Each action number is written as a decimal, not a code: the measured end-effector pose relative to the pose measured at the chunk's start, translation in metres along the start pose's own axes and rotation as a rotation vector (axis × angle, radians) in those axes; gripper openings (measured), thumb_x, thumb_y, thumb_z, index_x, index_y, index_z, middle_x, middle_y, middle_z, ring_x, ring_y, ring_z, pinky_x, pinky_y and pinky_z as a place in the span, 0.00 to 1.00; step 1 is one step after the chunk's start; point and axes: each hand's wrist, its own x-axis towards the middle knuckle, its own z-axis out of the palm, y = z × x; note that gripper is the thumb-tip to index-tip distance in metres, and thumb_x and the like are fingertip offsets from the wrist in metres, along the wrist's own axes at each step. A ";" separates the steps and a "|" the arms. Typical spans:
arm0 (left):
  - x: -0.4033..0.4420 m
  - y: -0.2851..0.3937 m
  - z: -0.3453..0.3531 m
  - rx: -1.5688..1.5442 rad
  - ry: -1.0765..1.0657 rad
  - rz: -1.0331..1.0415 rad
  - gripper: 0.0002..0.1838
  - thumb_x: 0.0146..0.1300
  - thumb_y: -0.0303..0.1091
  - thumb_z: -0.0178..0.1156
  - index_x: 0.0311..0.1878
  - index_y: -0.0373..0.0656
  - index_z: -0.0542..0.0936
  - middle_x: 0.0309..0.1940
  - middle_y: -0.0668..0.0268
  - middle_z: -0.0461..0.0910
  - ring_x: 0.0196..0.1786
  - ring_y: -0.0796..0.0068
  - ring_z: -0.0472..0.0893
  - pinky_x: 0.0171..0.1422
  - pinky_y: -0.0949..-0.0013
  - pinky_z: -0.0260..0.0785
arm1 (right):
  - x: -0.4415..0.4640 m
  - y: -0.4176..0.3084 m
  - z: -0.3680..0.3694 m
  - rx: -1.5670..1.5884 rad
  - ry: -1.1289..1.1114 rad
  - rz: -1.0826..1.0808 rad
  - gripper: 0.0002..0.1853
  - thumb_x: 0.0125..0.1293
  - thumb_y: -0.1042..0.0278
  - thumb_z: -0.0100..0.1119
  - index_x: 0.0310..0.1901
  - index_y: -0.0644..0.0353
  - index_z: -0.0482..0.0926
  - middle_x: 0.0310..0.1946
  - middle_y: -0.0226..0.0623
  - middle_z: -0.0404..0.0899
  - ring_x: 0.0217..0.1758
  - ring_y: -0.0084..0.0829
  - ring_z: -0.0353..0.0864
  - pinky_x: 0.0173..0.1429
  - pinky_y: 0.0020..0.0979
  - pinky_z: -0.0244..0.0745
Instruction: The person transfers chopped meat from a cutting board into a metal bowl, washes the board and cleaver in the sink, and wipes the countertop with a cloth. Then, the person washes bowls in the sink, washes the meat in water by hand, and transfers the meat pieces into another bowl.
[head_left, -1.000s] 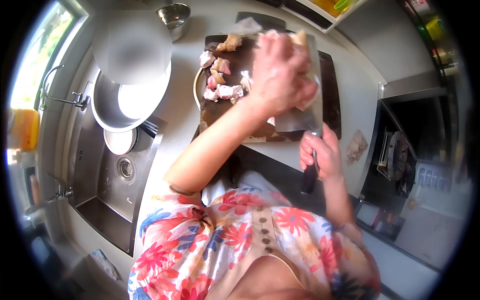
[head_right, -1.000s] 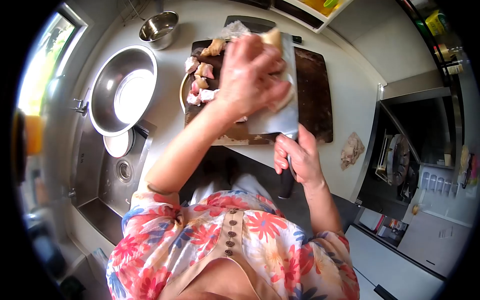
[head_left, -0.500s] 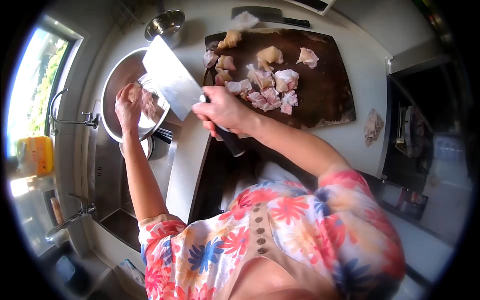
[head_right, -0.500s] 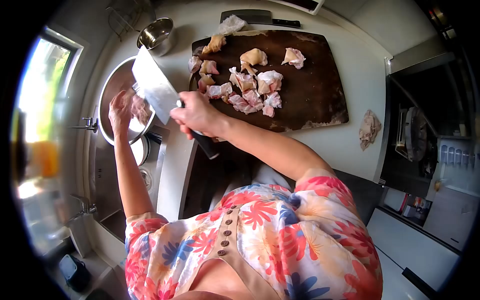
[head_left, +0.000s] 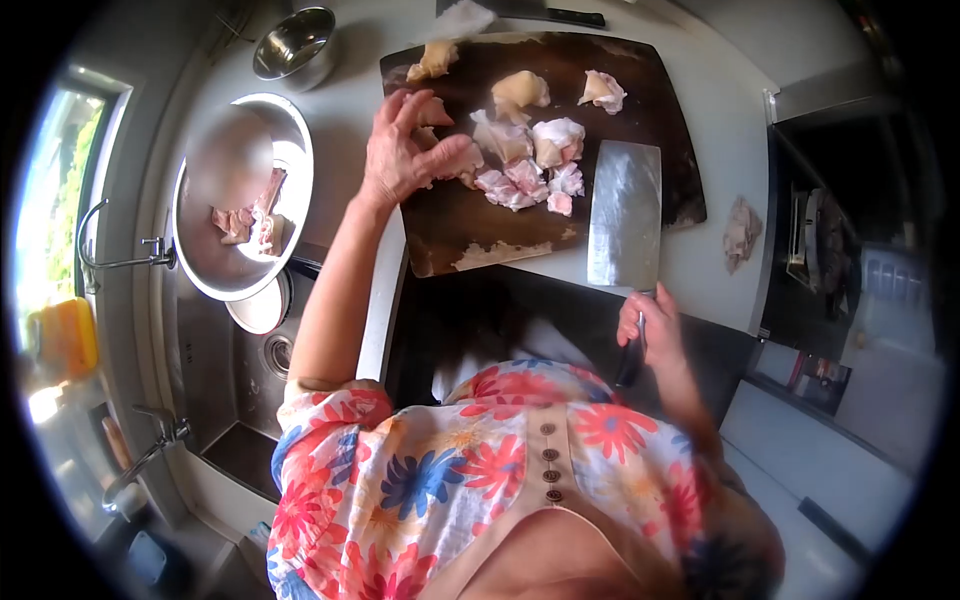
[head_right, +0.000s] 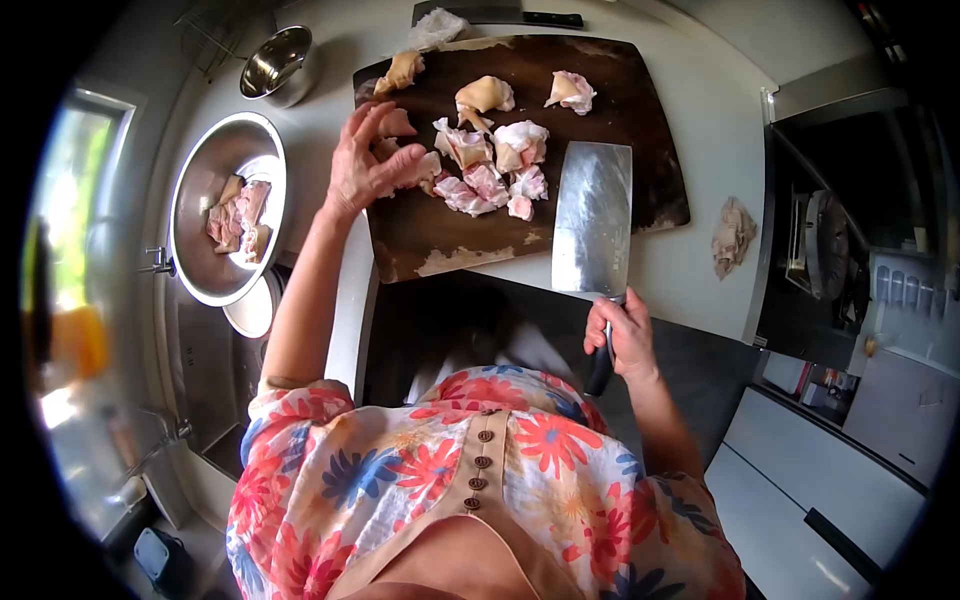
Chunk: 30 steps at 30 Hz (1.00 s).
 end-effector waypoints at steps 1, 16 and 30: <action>-0.005 0.013 0.009 0.037 0.006 0.054 0.41 0.40 0.57 0.70 0.57 0.44 0.72 0.57 0.50 0.66 0.61 0.51 0.65 0.62 0.57 0.62 | 0.005 0.004 -0.002 0.016 -0.008 0.007 0.03 0.66 0.74 0.46 0.40 0.54 0.67 0.17 0.29 0.65 0.14 0.20 0.65 0.17 0.27 0.70; -0.039 0.080 0.002 0.199 -0.116 0.164 0.38 0.31 0.58 0.70 0.54 0.65 0.75 0.60 0.64 0.65 0.61 0.51 0.63 0.53 0.46 0.61 | 0.013 0.018 0.123 -0.109 -0.240 0.018 0.05 0.63 0.73 0.50 0.38 0.56 0.65 0.18 0.28 0.65 0.13 0.19 0.65 0.16 0.26 0.68; -0.074 -0.006 -0.159 -0.004 0.523 0.270 0.33 0.32 0.48 0.74 0.49 0.58 0.79 0.54 0.57 0.69 0.56 0.51 0.67 0.57 0.55 0.65 | -0.024 0.030 0.293 -0.524 -0.448 -0.232 0.03 0.64 0.76 0.47 0.38 0.61 0.66 0.19 0.29 0.66 0.13 0.18 0.65 0.16 0.23 0.68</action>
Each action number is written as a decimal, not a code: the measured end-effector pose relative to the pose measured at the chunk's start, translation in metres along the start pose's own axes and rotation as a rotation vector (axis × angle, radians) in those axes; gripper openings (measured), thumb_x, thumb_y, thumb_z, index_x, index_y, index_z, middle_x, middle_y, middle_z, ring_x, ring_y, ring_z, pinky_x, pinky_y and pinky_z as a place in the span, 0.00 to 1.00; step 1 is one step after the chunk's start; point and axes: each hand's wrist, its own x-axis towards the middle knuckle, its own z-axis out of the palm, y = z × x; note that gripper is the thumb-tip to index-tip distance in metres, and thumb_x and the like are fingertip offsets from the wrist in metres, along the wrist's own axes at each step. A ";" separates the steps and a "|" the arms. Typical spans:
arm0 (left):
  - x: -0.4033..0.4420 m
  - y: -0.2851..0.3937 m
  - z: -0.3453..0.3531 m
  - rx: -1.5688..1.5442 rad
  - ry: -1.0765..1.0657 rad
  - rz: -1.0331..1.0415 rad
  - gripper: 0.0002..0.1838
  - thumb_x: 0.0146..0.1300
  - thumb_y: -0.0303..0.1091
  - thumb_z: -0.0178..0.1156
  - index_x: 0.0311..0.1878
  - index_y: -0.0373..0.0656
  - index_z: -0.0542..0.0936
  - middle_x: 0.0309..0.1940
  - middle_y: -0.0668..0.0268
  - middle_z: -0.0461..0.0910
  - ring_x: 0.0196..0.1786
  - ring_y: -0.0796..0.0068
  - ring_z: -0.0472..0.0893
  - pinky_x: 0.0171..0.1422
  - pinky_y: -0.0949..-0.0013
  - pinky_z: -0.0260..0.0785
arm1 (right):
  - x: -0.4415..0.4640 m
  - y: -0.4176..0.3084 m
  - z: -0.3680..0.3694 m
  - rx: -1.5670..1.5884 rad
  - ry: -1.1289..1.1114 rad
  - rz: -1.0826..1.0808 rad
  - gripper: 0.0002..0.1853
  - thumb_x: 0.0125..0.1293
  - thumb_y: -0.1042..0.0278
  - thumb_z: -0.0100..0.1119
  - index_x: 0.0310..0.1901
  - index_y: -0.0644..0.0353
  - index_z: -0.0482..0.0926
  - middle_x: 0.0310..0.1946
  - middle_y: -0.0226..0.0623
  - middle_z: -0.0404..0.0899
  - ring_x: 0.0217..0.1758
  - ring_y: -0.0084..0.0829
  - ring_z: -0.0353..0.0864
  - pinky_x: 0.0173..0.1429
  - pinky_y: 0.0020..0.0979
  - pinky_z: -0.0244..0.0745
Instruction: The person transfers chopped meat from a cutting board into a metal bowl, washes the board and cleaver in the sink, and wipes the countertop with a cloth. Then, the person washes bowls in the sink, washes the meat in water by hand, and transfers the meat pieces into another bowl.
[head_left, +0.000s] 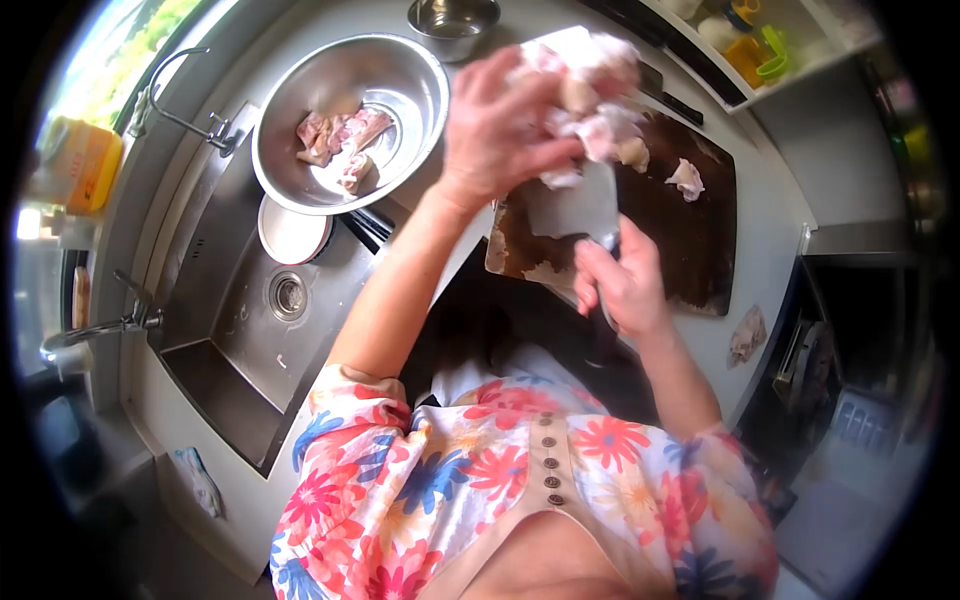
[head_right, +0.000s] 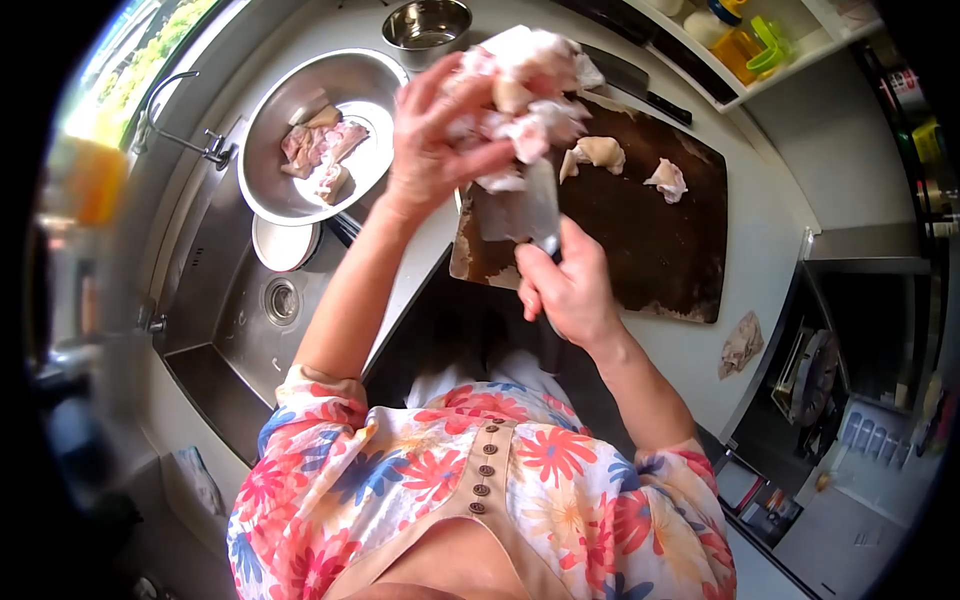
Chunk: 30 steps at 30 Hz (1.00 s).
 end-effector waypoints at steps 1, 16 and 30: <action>-0.003 -0.021 -0.009 -0.024 0.060 -0.081 0.33 0.33 0.47 0.75 0.50 0.56 0.79 0.55 0.57 0.69 0.56 0.52 0.68 0.57 0.56 0.65 | 0.019 -0.008 0.010 -0.069 -0.089 -0.021 0.04 0.64 0.75 0.48 0.38 0.62 0.66 0.19 0.28 0.66 0.14 0.16 0.65 0.16 0.22 0.68; 0.001 -0.006 0.024 0.208 -0.258 -0.177 0.24 0.48 0.34 0.62 0.53 0.49 0.76 0.53 0.59 0.72 0.59 0.59 0.69 0.63 0.60 0.61 | -0.009 0.025 -0.132 0.227 0.199 0.004 0.05 0.62 0.73 0.52 0.34 0.60 0.66 0.19 0.30 0.67 0.15 0.19 0.67 0.17 0.24 0.69; 0.049 0.062 0.211 0.134 -0.804 -0.095 0.36 0.37 0.38 0.68 0.57 0.56 0.70 0.58 0.57 0.62 0.55 0.50 0.67 0.60 0.58 0.65 | -0.047 0.018 -0.320 0.263 0.390 0.093 0.04 0.62 0.72 0.50 0.35 0.56 0.65 0.18 0.27 0.64 0.15 0.19 0.66 0.17 0.26 0.68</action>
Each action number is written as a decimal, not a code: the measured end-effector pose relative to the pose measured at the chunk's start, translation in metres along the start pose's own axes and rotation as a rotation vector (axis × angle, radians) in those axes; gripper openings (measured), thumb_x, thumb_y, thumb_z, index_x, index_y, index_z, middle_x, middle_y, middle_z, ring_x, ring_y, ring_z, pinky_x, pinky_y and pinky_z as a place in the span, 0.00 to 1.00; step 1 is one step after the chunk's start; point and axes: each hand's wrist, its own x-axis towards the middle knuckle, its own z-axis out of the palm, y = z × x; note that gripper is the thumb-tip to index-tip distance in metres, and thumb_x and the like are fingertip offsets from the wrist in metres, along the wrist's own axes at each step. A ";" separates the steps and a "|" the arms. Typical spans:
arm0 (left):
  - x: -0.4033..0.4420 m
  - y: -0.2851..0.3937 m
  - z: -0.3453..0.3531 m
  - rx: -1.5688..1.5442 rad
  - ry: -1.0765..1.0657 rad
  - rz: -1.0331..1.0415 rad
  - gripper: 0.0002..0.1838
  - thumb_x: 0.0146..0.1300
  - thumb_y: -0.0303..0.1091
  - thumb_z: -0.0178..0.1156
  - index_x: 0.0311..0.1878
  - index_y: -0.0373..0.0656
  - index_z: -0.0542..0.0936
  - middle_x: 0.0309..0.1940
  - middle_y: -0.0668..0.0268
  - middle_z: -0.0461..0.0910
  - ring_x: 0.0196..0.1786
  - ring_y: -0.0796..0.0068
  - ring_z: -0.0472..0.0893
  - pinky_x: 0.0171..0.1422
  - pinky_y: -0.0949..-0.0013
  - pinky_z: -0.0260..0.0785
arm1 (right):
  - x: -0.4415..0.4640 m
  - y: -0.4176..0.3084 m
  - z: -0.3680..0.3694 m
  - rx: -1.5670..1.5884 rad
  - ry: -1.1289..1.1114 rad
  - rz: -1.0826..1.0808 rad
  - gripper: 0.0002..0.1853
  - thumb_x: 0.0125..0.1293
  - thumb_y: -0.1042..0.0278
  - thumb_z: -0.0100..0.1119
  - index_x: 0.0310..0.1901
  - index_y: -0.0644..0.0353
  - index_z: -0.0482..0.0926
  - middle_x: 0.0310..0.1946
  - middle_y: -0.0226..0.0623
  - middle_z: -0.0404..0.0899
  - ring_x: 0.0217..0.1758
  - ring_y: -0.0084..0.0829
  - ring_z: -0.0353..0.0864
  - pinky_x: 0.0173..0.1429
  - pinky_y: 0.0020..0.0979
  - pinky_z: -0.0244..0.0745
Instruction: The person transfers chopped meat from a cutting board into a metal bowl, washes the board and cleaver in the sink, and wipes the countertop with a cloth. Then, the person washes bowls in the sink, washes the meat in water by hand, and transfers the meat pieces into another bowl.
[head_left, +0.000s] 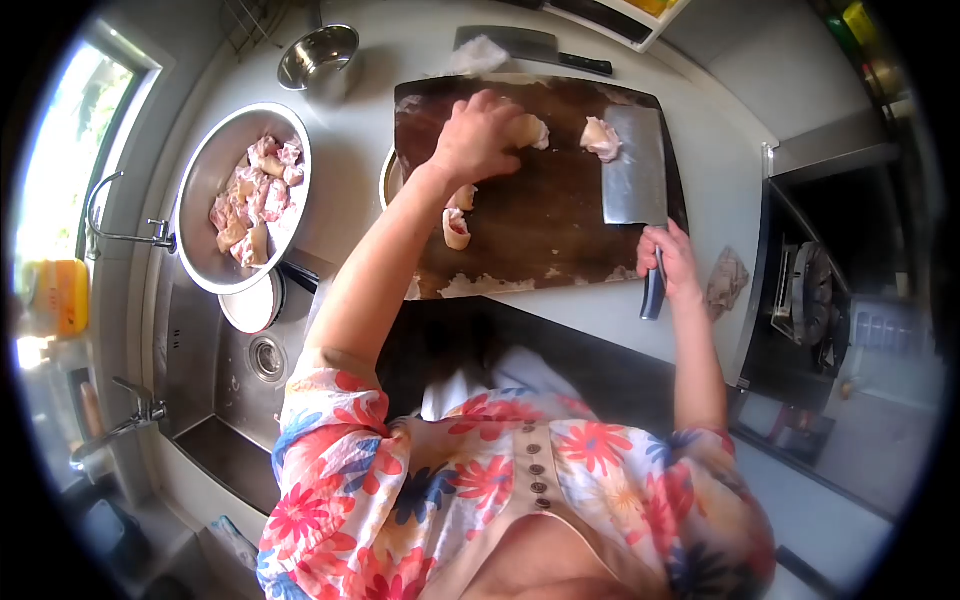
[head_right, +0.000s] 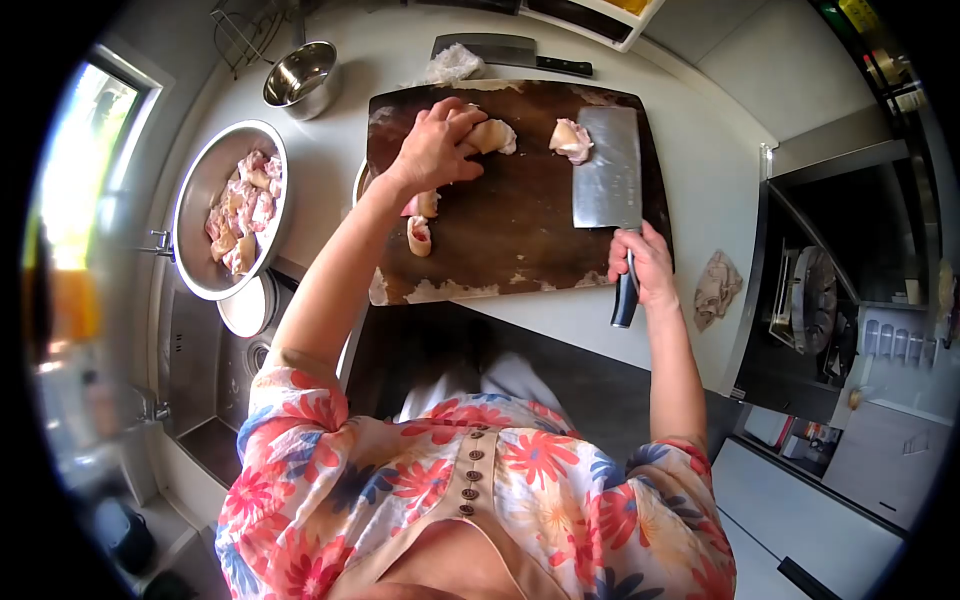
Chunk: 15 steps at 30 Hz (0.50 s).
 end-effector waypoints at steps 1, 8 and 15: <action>-0.003 0.000 0.003 -0.024 0.012 0.005 0.37 0.37 0.34 0.67 0.58 0.57 0.70 0.58 0.57 0.62 0.54 0.50 0.67 0.59 0.59 0.65 | 0.003 0.001 0.009 -0.024 -0.052 0.010 0.05 0.62 0.72 0.51 0.35 0.57 0.65 0.18 0.28 0.64 0.15 0.19 0.65 0.17 0.26 0.68; -0.043 -0.044 0.001 -0.139 0.095 -0.077 0.35 0.41 0.21 0.61 0.57 0.59 0.72 0.58 0.52 0.62 0.55 0.50 0.71 0.60 0.60 0.67 | 0.001 0.046 0.143 0.013 -0.277 0.154 0.04 0.61 0.74 0.51 0.35 0.57 0.66 0.18 0.28 0.65 0.14 0.19 0.66 0.17 0.26 0.68; -0.123 -0.083 -0.059 -0.165 0.447 -0.209 0.26 0.43 0.17 0.60 0.48 0.52 0.79 0.55 0.56 0.66 0.52 0.59 0.75 0.56 0.67 0.72 | -0.030 0.040 0.237 -0.165 -0.434 0.070 0.04 0.60 0.76 0.49 0.34 0.63 0.65 0.17 0.30 0.65 0.14 0.19 0.67 0.15 0.25 0.68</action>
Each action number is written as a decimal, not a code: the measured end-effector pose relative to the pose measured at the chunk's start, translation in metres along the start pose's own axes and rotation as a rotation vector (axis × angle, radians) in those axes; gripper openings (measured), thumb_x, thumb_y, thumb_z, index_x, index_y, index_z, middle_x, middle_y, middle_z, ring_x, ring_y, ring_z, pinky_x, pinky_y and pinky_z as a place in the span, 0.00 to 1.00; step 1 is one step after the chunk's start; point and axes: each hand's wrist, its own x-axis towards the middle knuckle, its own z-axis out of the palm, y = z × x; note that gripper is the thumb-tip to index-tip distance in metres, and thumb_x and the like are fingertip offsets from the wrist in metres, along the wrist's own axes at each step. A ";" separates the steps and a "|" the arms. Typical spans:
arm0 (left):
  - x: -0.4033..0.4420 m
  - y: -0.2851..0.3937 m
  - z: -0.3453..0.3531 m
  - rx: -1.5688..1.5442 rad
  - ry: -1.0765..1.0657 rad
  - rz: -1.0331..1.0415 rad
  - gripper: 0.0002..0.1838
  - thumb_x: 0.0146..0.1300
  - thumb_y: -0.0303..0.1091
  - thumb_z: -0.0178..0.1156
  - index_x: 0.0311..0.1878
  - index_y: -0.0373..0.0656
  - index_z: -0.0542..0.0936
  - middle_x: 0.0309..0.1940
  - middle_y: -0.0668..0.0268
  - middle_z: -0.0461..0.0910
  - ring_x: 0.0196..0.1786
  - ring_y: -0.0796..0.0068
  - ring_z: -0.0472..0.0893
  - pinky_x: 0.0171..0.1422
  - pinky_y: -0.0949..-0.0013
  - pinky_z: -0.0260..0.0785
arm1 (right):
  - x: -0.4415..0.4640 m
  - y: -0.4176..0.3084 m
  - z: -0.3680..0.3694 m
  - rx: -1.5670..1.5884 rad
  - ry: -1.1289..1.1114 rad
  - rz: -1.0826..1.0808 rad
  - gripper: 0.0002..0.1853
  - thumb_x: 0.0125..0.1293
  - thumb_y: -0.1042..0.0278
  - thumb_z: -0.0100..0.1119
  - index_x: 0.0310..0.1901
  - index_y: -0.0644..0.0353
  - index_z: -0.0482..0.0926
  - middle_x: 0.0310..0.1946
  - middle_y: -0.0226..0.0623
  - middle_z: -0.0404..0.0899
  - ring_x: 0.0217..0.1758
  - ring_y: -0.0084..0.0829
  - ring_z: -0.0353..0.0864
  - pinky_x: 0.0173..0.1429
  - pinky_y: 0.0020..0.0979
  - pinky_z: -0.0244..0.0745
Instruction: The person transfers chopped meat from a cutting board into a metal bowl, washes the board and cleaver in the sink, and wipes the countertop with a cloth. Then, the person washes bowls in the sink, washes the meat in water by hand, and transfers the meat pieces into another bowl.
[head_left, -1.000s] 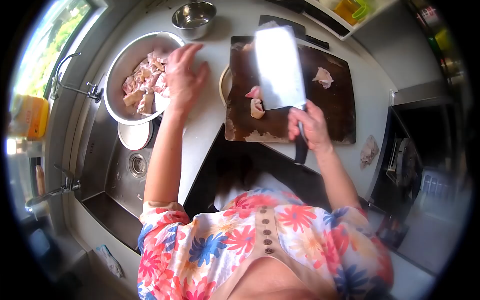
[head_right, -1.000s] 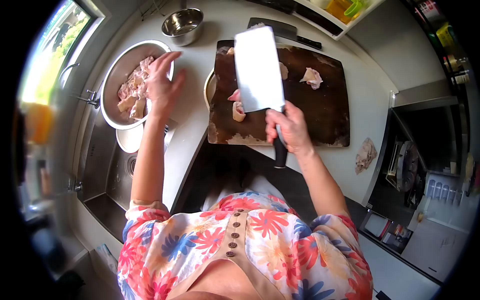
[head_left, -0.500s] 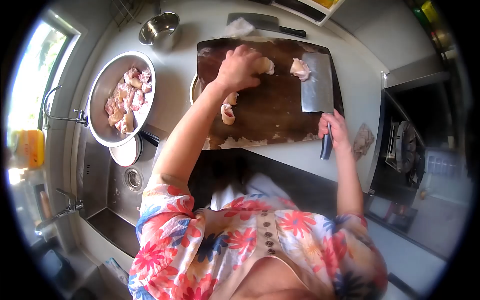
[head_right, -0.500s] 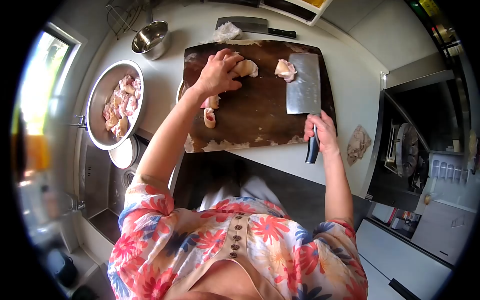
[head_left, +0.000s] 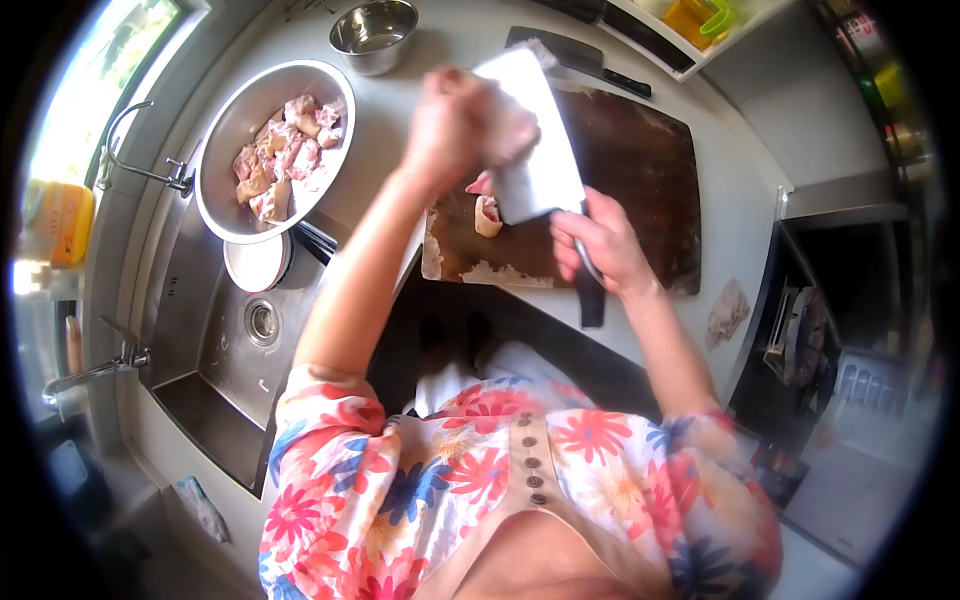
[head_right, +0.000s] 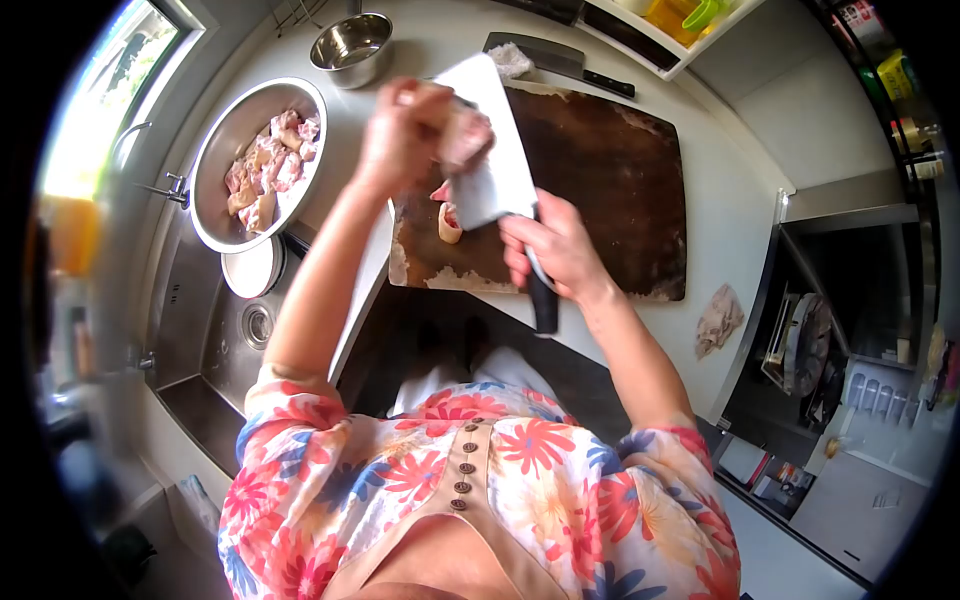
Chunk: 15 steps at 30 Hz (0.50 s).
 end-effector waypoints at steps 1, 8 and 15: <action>-0.001 -0.012 -0.014 0.000 0.088 -0.032 0.26 0.44 0.16 0.60 0.48 0.51 0.79 0.55 0.57 0.66 0.52 0.61 0.75 0.56 0.68 0.72 | 0.003 -0.005 0.012 0.016 -0.076 -0.030 0.04 0.60 0.75 0.50 0.34 0.63 0.66 0.17 0.29 0.66 0.14 0.18 0.67 0.15 0.25 0.68; -0.039 -0.099 -0.091 0.549 0.112 -0.224 0.27 0.46 0.27 0.61 0.54 0.50 0.75 0.56 0.52 0.67 0.56 0.50 0.70 0.59 0.58 0.66 | 0.039 0.011 0.016 -0.099 -0.188 -0.078 0.05 0.62 0.73 0.51 0.32 0.62 0.67 0.18 0.28 0.66 0.15 0.17 0.67 0.17 0.23 0.68; -0.069 -0.007 -0.032 0.256 -0.483 0.023 0.39 0.40 0.29 0.67 0.61 0.51 0.67 0.63 0.57 0.61 0.62 0.54 0.64 0.65 0.60 0.62 | -0.043 0.059 -0.059 0.106 0.190 0.071 0.05 0.62 0.74 0.49 0.34 0.60 0.64 0.18 0.30 0.65 0.13 0.20 0.66 0.16 0.26 0.68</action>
